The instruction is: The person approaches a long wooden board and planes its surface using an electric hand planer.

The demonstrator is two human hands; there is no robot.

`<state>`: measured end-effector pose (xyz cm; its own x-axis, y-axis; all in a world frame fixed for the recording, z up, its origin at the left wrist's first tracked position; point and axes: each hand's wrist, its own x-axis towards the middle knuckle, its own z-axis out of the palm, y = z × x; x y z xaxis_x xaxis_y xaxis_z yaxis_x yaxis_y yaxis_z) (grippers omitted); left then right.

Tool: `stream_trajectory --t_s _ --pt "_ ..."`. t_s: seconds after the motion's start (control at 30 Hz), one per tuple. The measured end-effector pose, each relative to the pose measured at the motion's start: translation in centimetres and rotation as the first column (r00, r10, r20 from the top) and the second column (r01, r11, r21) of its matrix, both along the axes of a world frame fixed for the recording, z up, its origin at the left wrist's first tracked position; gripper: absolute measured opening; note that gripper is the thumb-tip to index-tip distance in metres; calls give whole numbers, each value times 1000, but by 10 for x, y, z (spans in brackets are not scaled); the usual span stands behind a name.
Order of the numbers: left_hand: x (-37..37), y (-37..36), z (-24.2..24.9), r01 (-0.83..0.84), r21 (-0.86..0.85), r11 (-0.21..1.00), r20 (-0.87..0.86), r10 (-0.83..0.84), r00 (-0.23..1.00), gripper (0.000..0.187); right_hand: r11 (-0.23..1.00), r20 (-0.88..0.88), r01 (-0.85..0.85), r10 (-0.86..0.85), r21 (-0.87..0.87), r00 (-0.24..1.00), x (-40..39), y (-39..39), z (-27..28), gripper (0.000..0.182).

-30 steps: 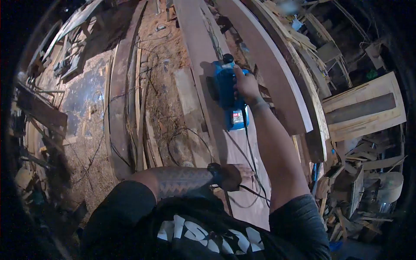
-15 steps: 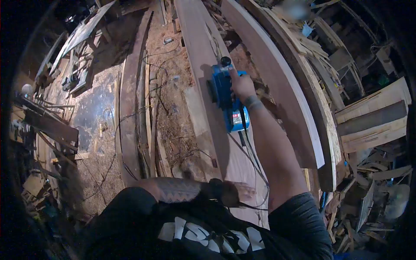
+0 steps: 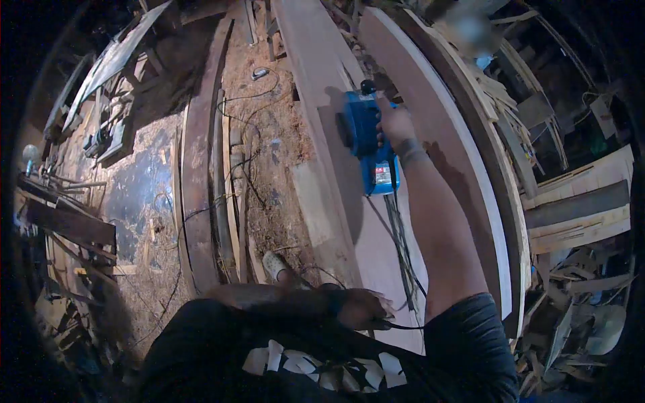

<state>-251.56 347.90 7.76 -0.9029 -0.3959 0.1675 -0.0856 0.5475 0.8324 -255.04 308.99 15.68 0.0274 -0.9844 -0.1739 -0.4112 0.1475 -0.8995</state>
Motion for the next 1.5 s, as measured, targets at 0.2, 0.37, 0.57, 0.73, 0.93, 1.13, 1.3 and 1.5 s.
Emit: stream_trajectory --t_s 0.2,0.37,0.57,0.73,0.93,1.13,1.3,1.5 --pt "90 -64 -15 -308 -78 948 -334 267 904 33 997 56 -8 3 79 998 59 -89 16 61" --pt "150 -132 8 -459 -85 885 -258 425 868 26 993 40 -25 20 116 999 96 -166 10 66" --pt "194 -235 -12 -352 -192 916 -442 240 864 25 999 -35 -36 37 35 999 144 -259 2 65" --pt "228 -335 -36 -99 59 993 -183 108 977 25 994 76 -32 24 108 997 190 -319 8 63" --pt "251 -464 -54 200 196 960 -313 -132 941 43 994 13 -53 52 91 999 236 -398 7 65" --pt "273 -566 -32 -74 -360 930 79 109 991 57 993 14 -76 75 85 997 281 -473 11 69" --pt "295 -612 -34 -21 -363 931 113 66 991 52 989 3 -108 108 104 994 308 -513 25 66" --pt "305 -633 -32 44 -258 965 152 -5 988 51 993 -37 -108 109 49 993 338 -560 27 77"
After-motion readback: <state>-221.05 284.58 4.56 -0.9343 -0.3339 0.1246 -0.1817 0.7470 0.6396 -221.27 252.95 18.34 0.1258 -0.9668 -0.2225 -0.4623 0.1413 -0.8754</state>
